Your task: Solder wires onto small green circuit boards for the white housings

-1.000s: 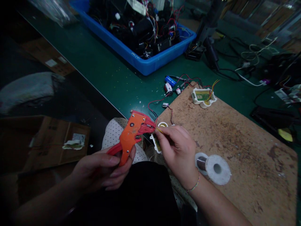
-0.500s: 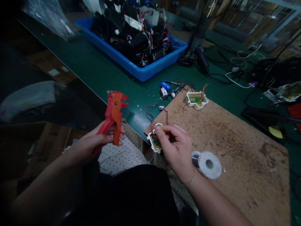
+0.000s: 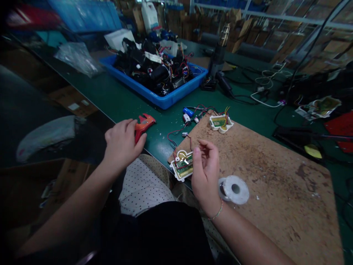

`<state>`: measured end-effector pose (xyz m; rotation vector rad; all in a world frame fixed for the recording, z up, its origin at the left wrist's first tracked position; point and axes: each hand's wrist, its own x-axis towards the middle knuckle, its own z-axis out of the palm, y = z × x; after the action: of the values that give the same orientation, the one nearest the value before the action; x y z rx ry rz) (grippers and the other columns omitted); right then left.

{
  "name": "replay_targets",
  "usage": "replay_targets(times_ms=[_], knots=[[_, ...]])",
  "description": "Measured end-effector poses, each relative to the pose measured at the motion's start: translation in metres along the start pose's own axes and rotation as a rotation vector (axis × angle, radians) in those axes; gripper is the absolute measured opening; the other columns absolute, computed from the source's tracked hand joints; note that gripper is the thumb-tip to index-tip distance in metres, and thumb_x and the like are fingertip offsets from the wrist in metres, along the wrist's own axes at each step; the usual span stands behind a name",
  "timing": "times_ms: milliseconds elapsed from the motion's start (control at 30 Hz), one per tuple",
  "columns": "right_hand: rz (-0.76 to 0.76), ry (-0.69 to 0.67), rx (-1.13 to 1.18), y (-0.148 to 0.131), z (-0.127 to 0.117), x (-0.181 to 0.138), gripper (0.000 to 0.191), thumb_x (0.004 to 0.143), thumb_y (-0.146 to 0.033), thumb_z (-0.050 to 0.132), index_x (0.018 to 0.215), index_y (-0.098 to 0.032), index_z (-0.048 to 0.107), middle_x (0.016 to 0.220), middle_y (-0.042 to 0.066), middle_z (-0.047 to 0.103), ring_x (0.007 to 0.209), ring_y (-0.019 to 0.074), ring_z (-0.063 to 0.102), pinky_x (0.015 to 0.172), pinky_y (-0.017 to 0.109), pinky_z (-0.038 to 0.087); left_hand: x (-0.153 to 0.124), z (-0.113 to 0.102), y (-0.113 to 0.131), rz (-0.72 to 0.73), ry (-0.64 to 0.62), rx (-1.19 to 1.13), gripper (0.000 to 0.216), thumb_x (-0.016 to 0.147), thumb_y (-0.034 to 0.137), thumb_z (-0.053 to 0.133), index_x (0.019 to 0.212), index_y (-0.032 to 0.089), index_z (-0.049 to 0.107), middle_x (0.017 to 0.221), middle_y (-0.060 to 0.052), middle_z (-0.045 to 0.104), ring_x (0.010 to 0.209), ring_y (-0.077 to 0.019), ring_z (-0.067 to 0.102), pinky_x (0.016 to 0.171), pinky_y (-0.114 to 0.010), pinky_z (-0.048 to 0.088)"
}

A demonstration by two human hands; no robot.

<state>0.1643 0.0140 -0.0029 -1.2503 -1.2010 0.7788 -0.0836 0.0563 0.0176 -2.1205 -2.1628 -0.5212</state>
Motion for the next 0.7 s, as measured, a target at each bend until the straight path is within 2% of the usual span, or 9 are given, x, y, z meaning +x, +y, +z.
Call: replay_targets(times_ms=[67, 133, 200, 267, 333, 400, 500, 600, 700], knots=[[-0.003, 0.044, 0.034, 0.004, 0.001, -0.004, 0.037, 0.097, -0.042, 0.057, 0.129, -0.024, 0.053, 0.116, 0.009, 0.06, 0.096, 0.0169, 0.063, 0.076, 0.031, 0.054, -0.015, -0.008, 0.017, 0.069, -0.028, -0.16, 0.05, 0.101, 0.046, 0.045, 0.138, 0.013, 0.051, 0.136, -0.021, 0.057, 0.127, -0.0382, 0.053, 0.106, -0.054, 0.04], [-0.014, 0.06, 0.031, 0.006, 0.002, -0.007, 0.038, 0.099, -0.042, 0.053, 0.132, -0.024, 0.05, 0.121, 0.01, 0.058, 0.102, 0.0182, 0.062, 0.081, 0.033, 0.054, -0.036, -0.015, 0.036, 0.136, -0.165, -0.387, 0.048, 0.101, 0.052, 0.049, 0.132, 0.016, 0.054, 0.126, -0.017, 0.061, 0.113, -0.032, 0.061, 0.096, -0.045, 0.047], [-0.029, 0.074, 0.026, 0.006, 0.002, -0.009, 0.037, 0.1, -0.041, 0.05, 0.133, -0.025, 0.048, 0.122, 0.01, 0.057, 0.106, 0.0191, 0.061, 0.085, 0.035, 0.054, -0.057, -0.018, 0.052, 0.183, -0.313, -0.54, 0.053, 0.095, 0.058, 0.059, 0.131, 0.019, 0.054, 0.125, -0.014, 0.062, 0.109, -0.0306, 0.063, 0.092, -0.044, 0.049], [-0.067, 0.108, 0.021, 0.005, 0.002, -0.008, 0.035, 0.101, -0.039, 0.049, 0.133, -0.025, 0.048, 0.121, 0.009, 0.056, 0.108, 0.019, 0.06, 0.089, 0.036, 0.053, -0.072, -0.016, 0.066, 0.211, -0.392, -0.588, 0.066, 0.089, 0.061, 0.066, 0.139, 0.022, 0.049, 0.132, -0.014, 0.06, 0.115, -0.0329, 0.062, 0.095, -0.046, 0.05], [-0.156, 0.144, -0.01, 0.003, 0.001, -0.008, 0.033, 0.101, -0.036, 0.048, 0.132, -0.026, 0.049, 0.121, 0.008, 0.055, 0.108, 0.0184, 0.058, 0.092, 0.037, 0.051, -0.077, -0.008, 0.075, 0.215, -0.383, -0.566, 0.071, 0.087, 0.059, 0.07, 0.143, 0.023, 0.047, 0.133, -0.015, 0.06, 0.117, -0.0339, 0.062, 0.098, -0.048, 0.05], [-0.302, 0.147, -0.061, 0.001, -0.002, -0.007, 0.032, 0.099, -0.031, 0.049, 0.131, -0.026, 0.05, 0.12, 0.008, 0.052, 0.107, 0.0187, 0.055, 0.093, 0.037, 0.048, -0.07, 0.001, 0.081, 0.217, -0.32, -0.524, 0.064, 0.087, 0.053, 0.071, 0.139, 0.023, 0.05, 0.128, -0.013, 0.063, 0.116, -0.0328, 0.063, 0.099, -0.048, 0.051], [-0.49, 0.09, -0.108, 0.001, -0.006, -0.009, 0.032, 0.095, -0.026, 0.053, 0.127, -0.026, 0.053, 0.114, 0.007, 0.051, 0.108, 0.021, 0.053, 0.095, 0.041, 0.047, -0.04, 0.015, 0.089, 0.233, -0.22, -0.516, 0.052, 0.088, 0.044, 0.072, 0.131, 0.022, 0.056, 0.126, -0.011, 0.066, 0.116, -0.0314, 0.064, 0.1, -0.046, 0.052], [-0.541, 0.035, -0.121, 0.001, -0.009, -0.011, 0.03, 0.093, -0.024, 0.054, 0.124, -0.026, 0.055, 0.112, 0.006, 0.052, 0.106, 0.0211, 0.054, 0.093, 0.04, 0.048, 0.001, 0.027, 0.097, 0.266, -0.192, -0.567, 0.051, 0.085, 0.036, 0.073, 0.13, 0.019, 0.057, 0.125, -0.011, 0.067, 0.107, -0.0279, 0.068, 0.097, -0.042, 0.054], [-0.535, 0.003, -0.149, 0.0, -0.008, -0.009, 0.029, 0.094, -0.02, 0.055, 0.122, -0.026, 0.056, 0.11, 0.005, 0.053, 0.103, 0.0188, 0.055, 0.091, 0.037, 0.048, 0.04, 0.042, 0.104, 0.339, -0.227, -0.642, 0.057, 0.08, 0.026, 0.074, 0.134, 0.017, 0.057, 0.104, -0.006, 0.074, 0.088, -0.0216, 0.072, 0.088, -0.035, 0.057]])
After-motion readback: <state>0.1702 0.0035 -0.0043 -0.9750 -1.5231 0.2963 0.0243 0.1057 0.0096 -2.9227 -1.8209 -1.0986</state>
